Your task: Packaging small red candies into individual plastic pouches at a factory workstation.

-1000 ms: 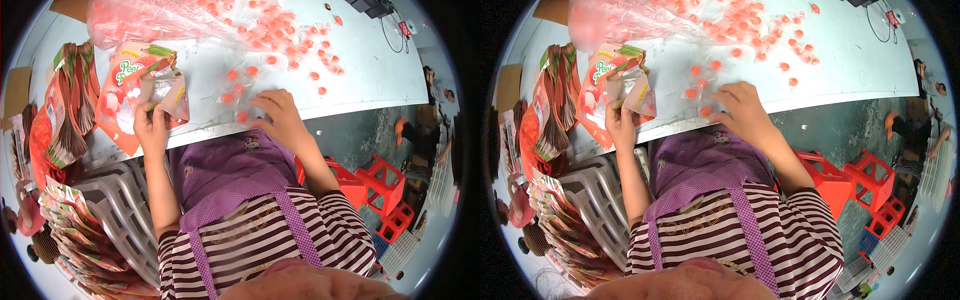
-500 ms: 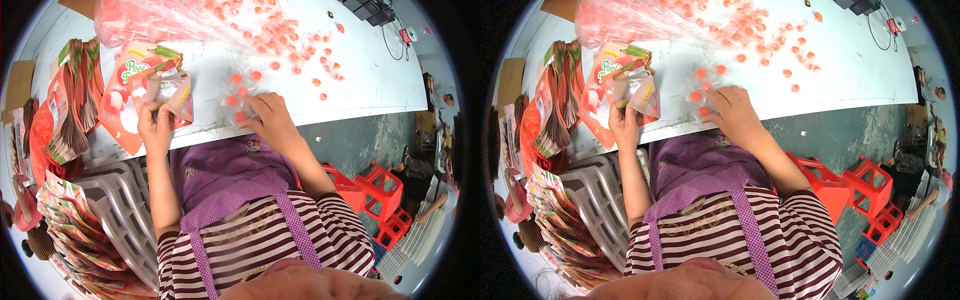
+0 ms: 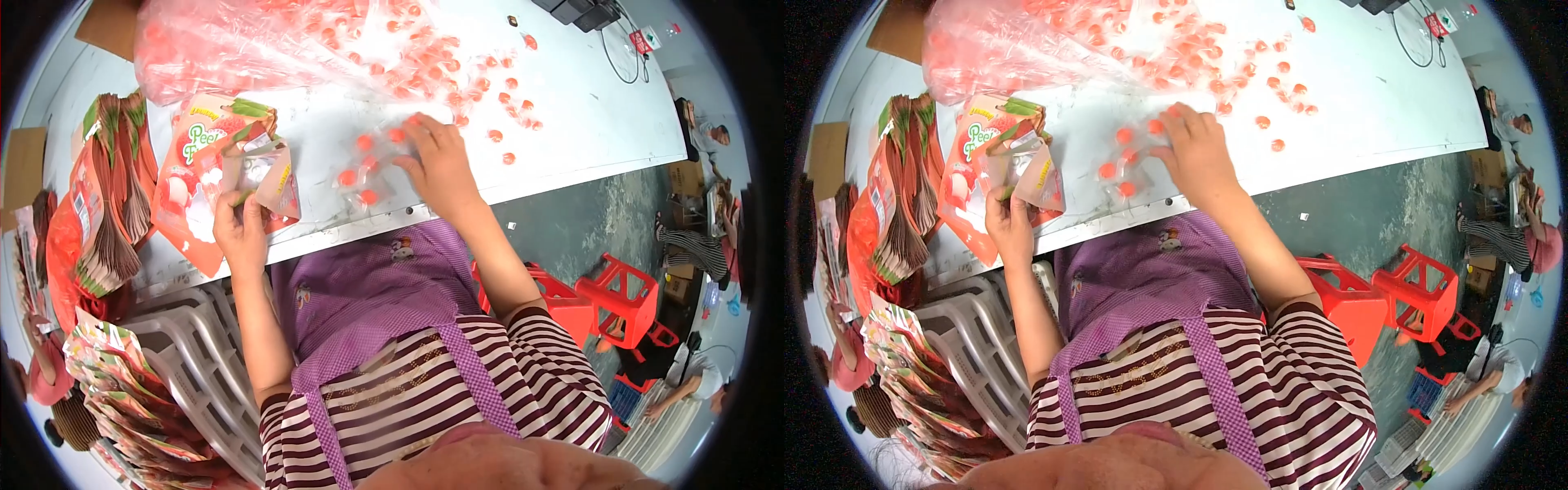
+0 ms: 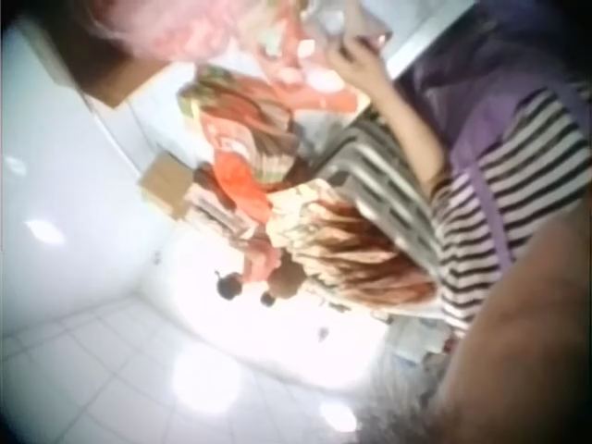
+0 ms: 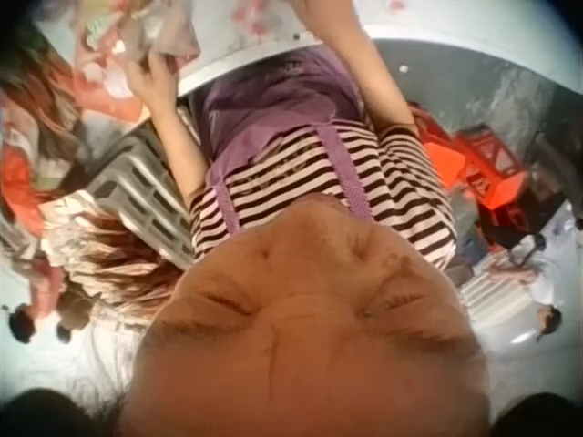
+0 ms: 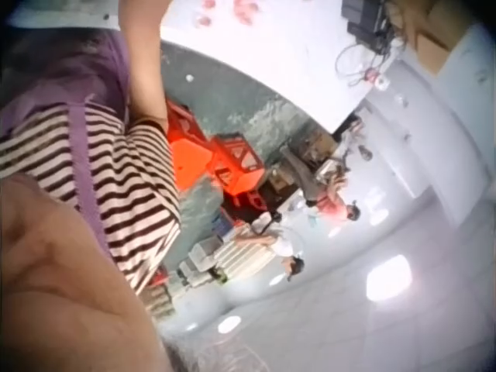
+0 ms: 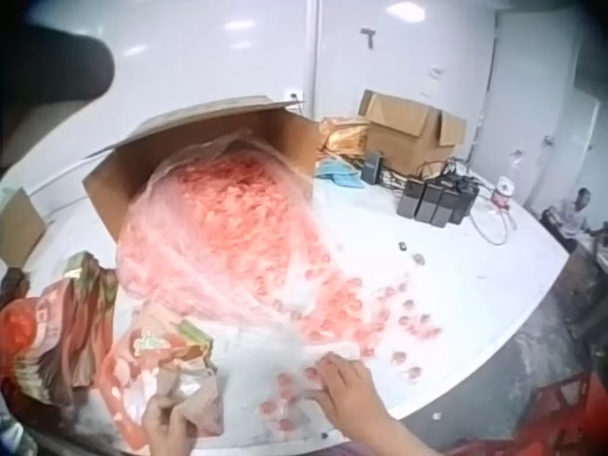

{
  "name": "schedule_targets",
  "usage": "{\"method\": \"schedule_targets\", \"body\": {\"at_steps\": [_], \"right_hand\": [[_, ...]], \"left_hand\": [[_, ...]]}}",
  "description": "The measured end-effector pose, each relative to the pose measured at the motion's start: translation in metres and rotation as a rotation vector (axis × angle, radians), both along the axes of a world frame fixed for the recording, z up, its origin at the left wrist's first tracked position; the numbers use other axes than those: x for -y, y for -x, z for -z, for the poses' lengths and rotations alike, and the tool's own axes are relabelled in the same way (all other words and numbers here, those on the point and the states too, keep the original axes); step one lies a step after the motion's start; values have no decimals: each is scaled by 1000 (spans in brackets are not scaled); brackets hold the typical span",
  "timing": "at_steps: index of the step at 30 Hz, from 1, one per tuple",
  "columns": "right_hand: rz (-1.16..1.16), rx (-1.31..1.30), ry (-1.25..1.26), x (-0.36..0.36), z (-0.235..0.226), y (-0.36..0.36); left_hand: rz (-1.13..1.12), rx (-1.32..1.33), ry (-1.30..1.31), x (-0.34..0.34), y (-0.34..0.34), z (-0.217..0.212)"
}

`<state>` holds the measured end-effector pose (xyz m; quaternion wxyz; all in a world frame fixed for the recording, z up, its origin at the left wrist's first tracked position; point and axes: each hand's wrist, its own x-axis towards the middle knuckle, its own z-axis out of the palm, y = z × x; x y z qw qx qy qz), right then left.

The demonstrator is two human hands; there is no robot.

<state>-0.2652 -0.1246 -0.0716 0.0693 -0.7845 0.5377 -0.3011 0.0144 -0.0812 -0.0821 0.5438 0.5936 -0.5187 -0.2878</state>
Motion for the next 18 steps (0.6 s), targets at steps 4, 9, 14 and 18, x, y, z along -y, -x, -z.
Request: {"method": "schedule_targets", "body": {"at_steps": [4, 9, 14, 18], "right_hand": [[10, 102, -34, -4, 12, -22], [-156, 92, 33, -6, -9, -33], [179, 32, 133, -12, -23, 38], [388, -163, 94, -16, -1, 77]], "left_hand": [[20, -1, 22, 0, -3, 6], [2, 67, -46, -3, -9, 10], [15, 10, -77, -3, -6, 5], [6, -23, -43, -1, -6, 5]]}}
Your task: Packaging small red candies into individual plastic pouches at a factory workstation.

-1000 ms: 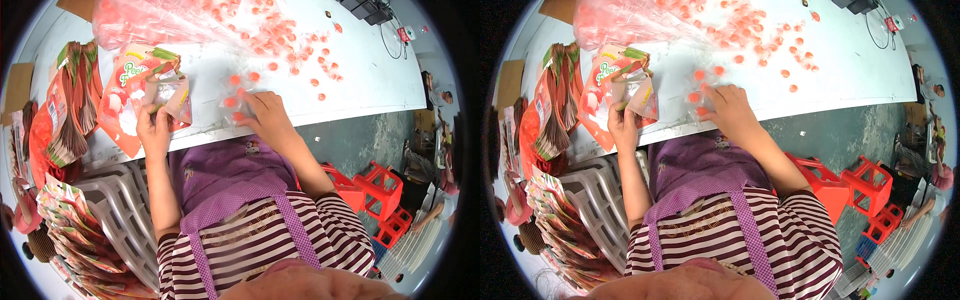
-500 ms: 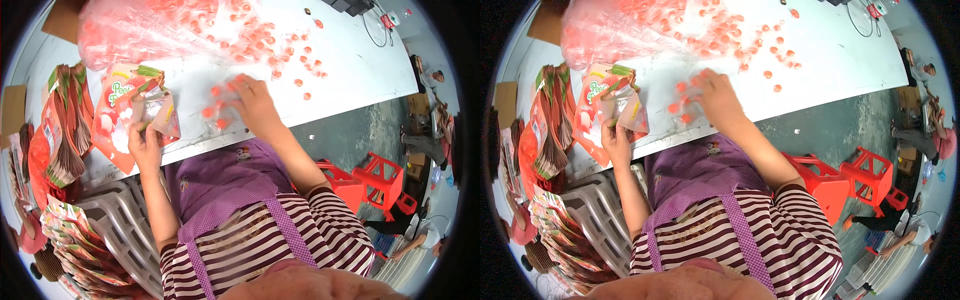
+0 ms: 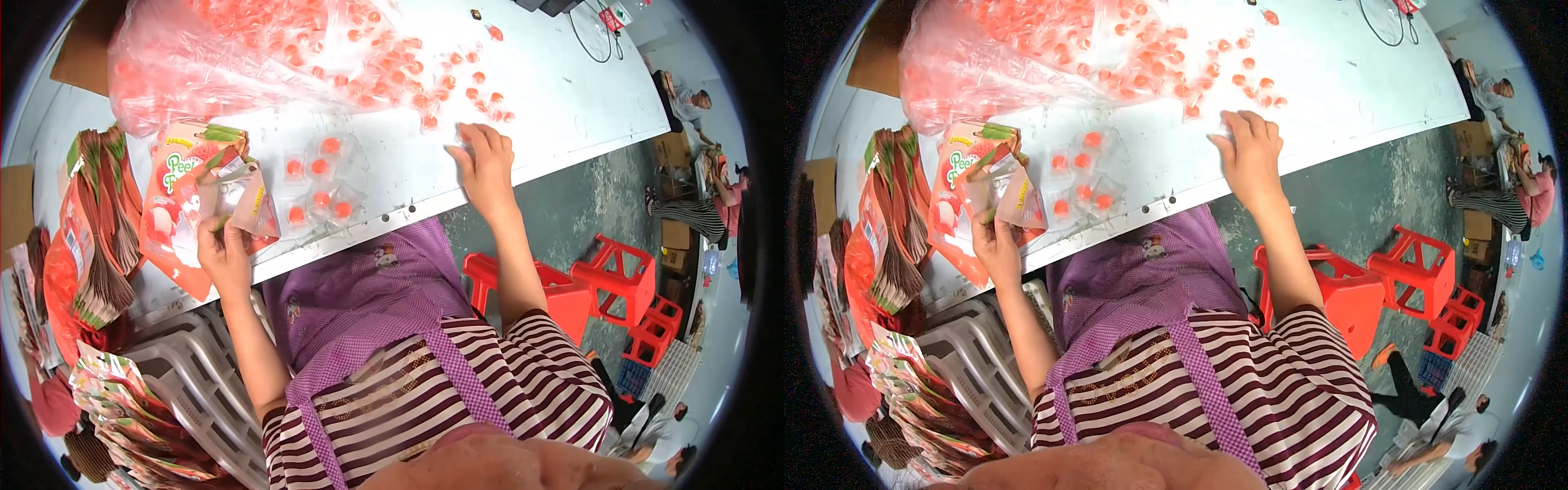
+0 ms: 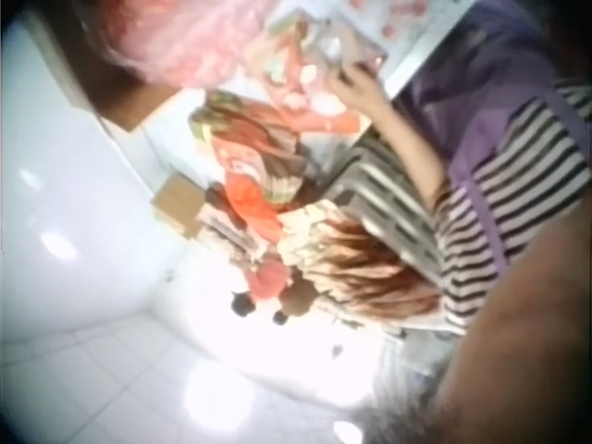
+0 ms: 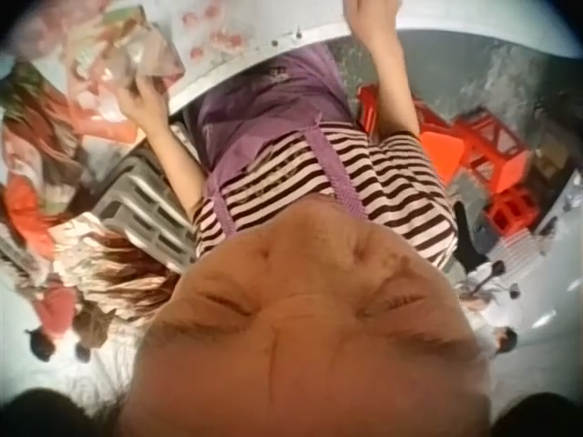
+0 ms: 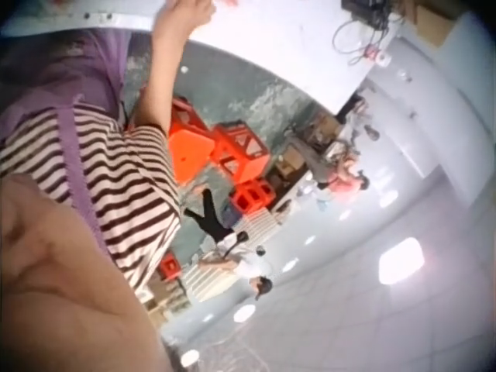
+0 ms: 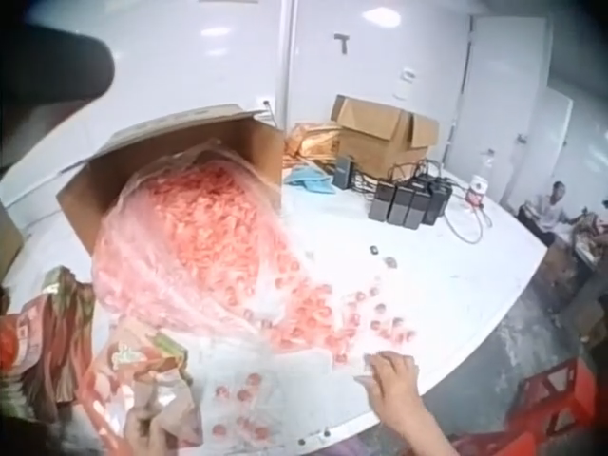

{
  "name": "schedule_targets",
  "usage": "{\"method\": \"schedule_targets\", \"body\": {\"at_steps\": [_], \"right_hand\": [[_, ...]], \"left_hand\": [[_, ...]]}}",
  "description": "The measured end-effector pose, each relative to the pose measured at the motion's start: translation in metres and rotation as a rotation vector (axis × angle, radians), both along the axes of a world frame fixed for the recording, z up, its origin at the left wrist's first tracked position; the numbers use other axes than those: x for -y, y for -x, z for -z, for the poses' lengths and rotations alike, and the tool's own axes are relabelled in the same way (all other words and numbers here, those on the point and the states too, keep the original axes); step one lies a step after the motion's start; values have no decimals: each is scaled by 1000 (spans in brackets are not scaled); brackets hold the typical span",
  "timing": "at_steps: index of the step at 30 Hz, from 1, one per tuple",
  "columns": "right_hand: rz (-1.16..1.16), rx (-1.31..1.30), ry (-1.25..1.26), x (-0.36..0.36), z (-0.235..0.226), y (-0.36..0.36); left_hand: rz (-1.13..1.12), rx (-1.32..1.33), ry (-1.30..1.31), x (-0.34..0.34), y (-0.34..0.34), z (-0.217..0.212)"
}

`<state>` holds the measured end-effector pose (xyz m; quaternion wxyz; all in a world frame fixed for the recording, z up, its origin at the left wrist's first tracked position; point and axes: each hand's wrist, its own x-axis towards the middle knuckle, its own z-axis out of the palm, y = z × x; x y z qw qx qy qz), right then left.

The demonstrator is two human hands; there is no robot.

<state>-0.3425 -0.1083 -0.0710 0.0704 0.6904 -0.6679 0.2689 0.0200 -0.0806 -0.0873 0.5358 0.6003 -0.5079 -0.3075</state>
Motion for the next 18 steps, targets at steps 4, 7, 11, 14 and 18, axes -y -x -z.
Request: {"method": "schedule_targets", "body": {"at_steps": [4, 7, 11, 14, 18], "right_hand": [[-211, 197, 54, -9, 19, -22], [-357, 270, -19, -13, 23, -69], [-464, 364, -38, 5, -1, -110], [-403, 377, 74, 23, -2, -93], [-71, 153, 89, 42, -4, -37]], "left_hand": [[6, 5, -13, 0, 1, 0], [8, 42, 19, 1, 2, -1], [-40, -67, -14, -2, 2, 1], [-55, 153, 134, 0, -1, 5], [-14, 70, -32, -2, -1, 0]]}}
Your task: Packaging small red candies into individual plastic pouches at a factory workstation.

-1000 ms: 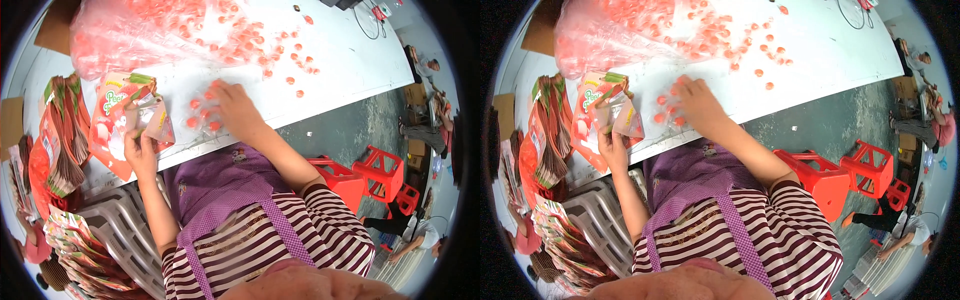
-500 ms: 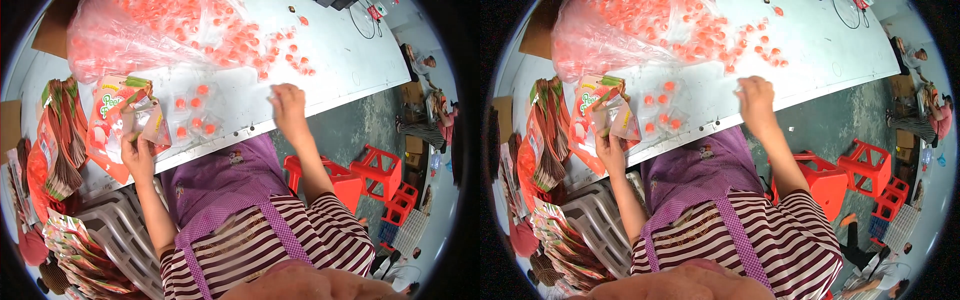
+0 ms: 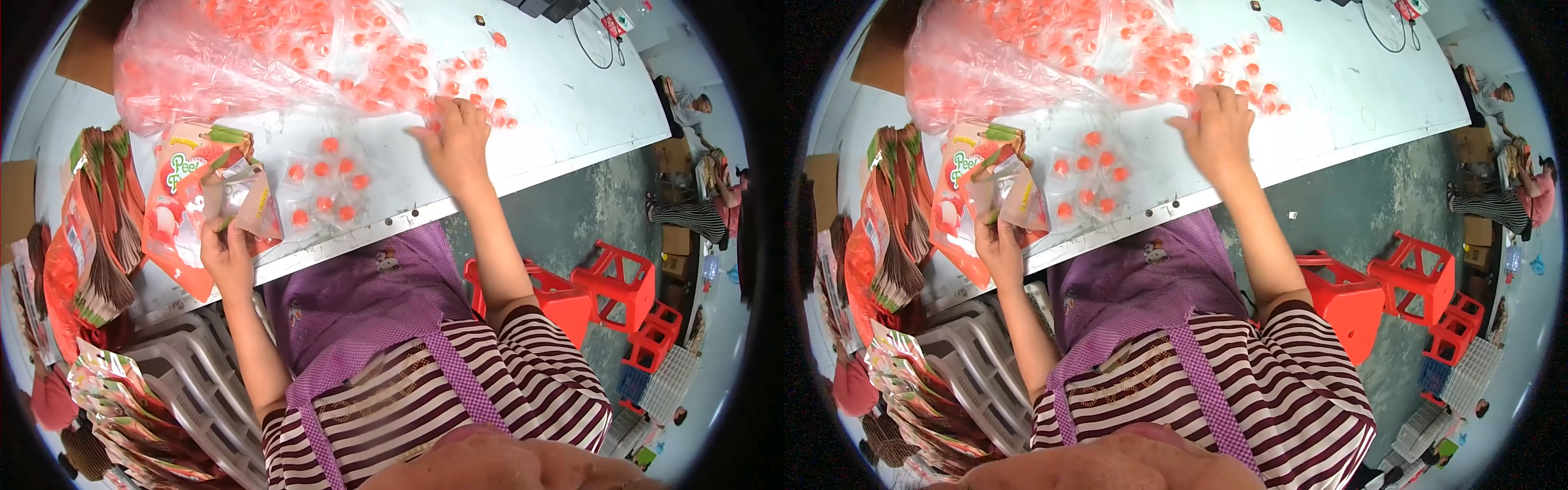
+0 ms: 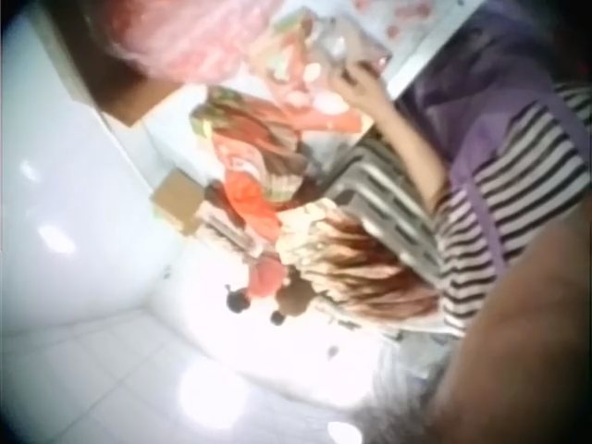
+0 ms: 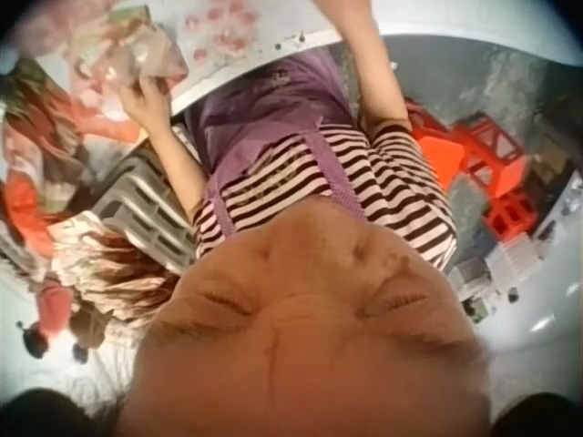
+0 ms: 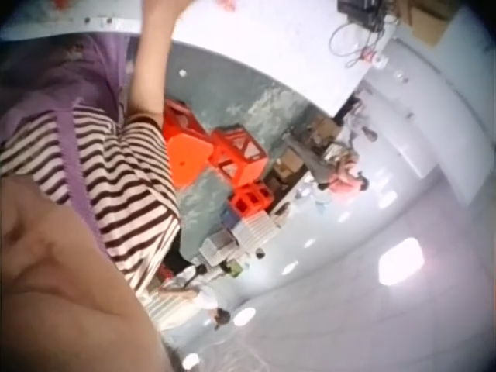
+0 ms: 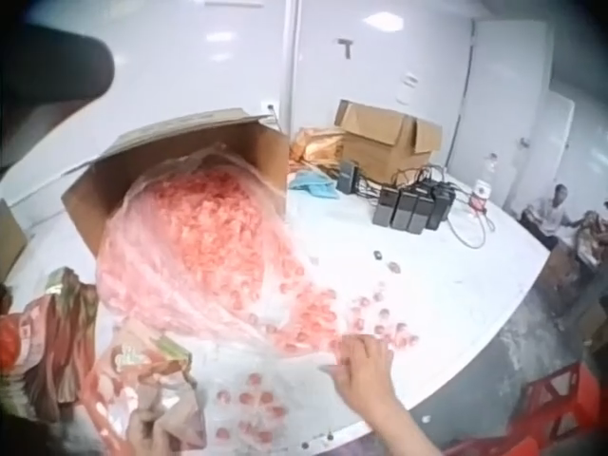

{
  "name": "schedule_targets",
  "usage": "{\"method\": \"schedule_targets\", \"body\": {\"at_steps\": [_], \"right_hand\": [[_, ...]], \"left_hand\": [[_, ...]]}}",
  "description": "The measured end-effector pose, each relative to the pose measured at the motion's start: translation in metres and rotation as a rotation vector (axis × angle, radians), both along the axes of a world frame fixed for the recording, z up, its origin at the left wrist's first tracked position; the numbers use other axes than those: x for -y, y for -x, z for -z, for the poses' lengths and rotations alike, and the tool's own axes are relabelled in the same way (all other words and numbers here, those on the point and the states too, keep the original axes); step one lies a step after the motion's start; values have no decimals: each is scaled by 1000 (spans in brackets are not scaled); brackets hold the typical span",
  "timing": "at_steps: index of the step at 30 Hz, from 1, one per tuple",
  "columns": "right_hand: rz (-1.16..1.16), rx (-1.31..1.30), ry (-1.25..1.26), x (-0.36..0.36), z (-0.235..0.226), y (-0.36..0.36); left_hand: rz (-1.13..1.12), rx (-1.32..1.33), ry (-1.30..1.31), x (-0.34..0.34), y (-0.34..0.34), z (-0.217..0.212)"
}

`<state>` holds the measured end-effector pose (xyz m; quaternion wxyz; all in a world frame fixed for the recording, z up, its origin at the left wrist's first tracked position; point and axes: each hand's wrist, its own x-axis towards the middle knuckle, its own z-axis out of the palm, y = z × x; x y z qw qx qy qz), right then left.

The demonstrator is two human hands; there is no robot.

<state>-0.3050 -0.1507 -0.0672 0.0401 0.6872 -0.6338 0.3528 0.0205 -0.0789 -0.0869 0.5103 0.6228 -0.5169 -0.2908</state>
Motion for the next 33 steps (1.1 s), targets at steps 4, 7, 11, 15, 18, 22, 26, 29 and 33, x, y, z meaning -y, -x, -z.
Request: {"method": "schedule_targets", "body": {"at_steps": [4, 7, 11, 15, 18, 22, 26, 29, 33], "right_hand": [[28, -22, -169, -2, 2, 16], [-29, -30, -132, -14, 1, 16], [-34, 27, -207, -25, 4, 19], [-30, -43, -154, -26, -3, 18], [-31, -107, -21, -8, -2, 21], [-2, -166, -101, 11, -3, 21], [-1, -145, -241, 10, -6, 18], [2, -125, -222, 5, -3, 17], [-20, 4, -208, -6, 4, 14]], "left_hand": [[-4, -61, 28, 2, 4, -5], [-18, 93, 77, 3, -5, 7], [3, -6, 0, 1, 1, -2], [-5, -26, 16, 0, 1, 1], [12, -38, 28, 1, 4, -2], [20, -10, 26, 1, 4, -3], [13, -12, 9, 0, 0, 2], [4, -51, -8, 0, 2, -1], [9, -12, 43, 1, 3, -3]]}}
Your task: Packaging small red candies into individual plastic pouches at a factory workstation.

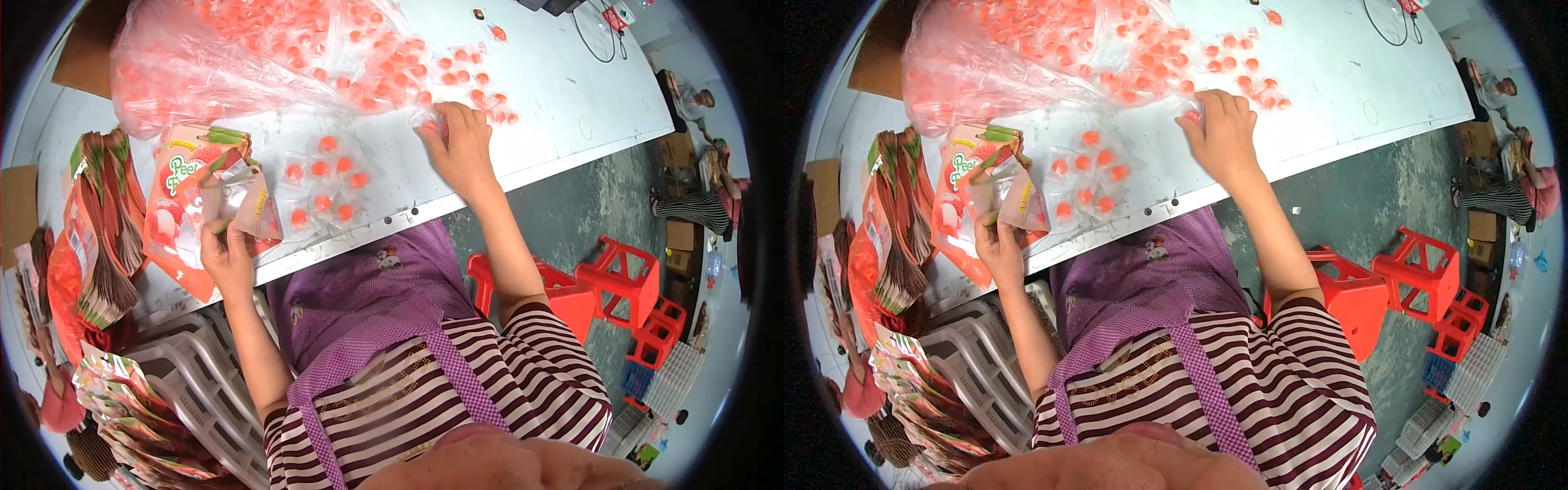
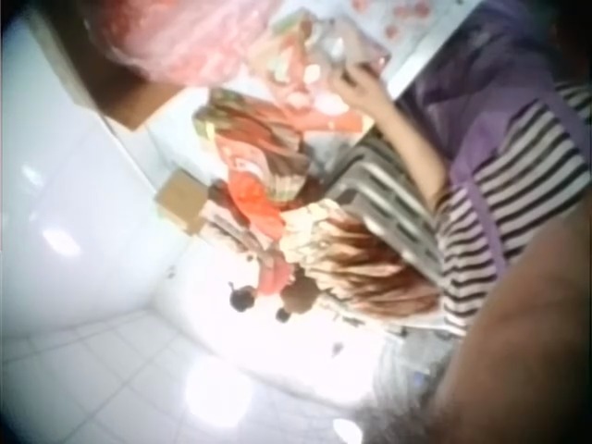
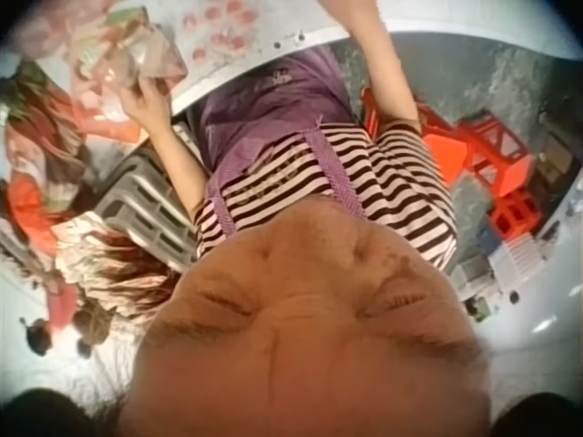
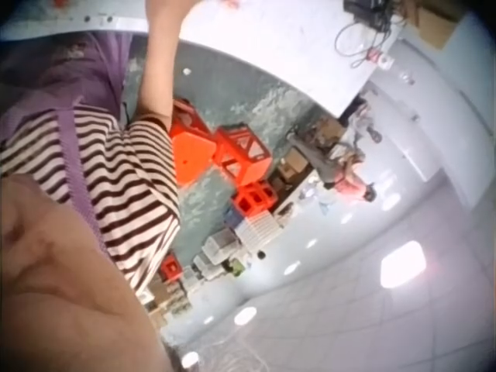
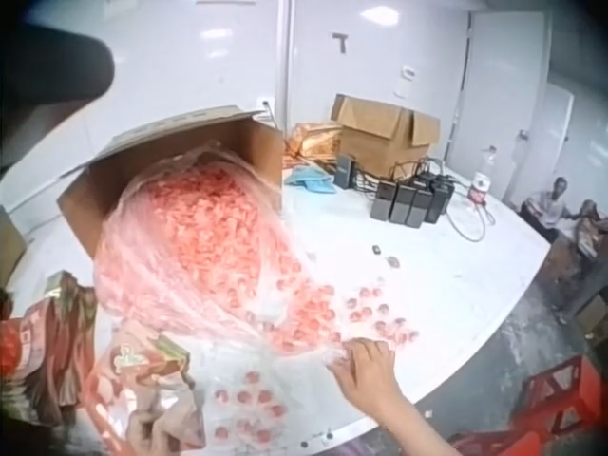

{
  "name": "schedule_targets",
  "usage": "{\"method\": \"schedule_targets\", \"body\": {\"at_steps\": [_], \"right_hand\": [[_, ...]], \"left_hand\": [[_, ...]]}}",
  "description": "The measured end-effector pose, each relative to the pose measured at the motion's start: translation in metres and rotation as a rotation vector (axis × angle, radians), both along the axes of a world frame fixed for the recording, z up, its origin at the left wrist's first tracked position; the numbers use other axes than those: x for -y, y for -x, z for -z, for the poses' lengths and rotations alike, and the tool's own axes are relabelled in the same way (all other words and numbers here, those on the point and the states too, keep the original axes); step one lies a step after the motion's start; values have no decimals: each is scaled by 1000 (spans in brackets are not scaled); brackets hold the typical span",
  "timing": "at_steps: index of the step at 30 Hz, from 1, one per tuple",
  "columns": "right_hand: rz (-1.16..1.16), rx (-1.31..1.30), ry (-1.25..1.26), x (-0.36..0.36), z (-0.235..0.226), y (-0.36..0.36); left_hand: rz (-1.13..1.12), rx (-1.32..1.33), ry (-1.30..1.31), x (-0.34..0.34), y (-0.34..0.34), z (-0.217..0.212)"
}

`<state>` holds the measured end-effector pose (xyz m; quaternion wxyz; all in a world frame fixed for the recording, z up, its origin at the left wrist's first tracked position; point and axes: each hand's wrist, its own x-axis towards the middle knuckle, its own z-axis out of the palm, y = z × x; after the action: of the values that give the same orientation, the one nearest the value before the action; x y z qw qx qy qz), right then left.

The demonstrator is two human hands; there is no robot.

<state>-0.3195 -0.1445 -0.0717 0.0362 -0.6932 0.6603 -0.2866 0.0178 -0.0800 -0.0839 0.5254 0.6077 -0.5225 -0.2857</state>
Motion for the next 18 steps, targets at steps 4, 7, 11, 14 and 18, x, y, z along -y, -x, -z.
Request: {"method": "schedule_targets", "body": {"at_steps": [4, 7, 11, 14, 18], "right_hand": [[-31, 31, 42, -14, 6, -12], [-98, 101, 110, -19, 13, -35], [-238, 180, 96, -15, 12, -74], [-243, 176, 142, -10, 7, -75], [-52, -44, 195, 10, -6, -42]], "left_hand": [[-8, 11, 17, 1, -1, 1], [5, 2, 11, 1, 2, -1], [-14, -19, 25, 0, 2, -2], [37, -38, -26, 0, -4, 7], [16, 44, 33, 0, -6, 8]]}}
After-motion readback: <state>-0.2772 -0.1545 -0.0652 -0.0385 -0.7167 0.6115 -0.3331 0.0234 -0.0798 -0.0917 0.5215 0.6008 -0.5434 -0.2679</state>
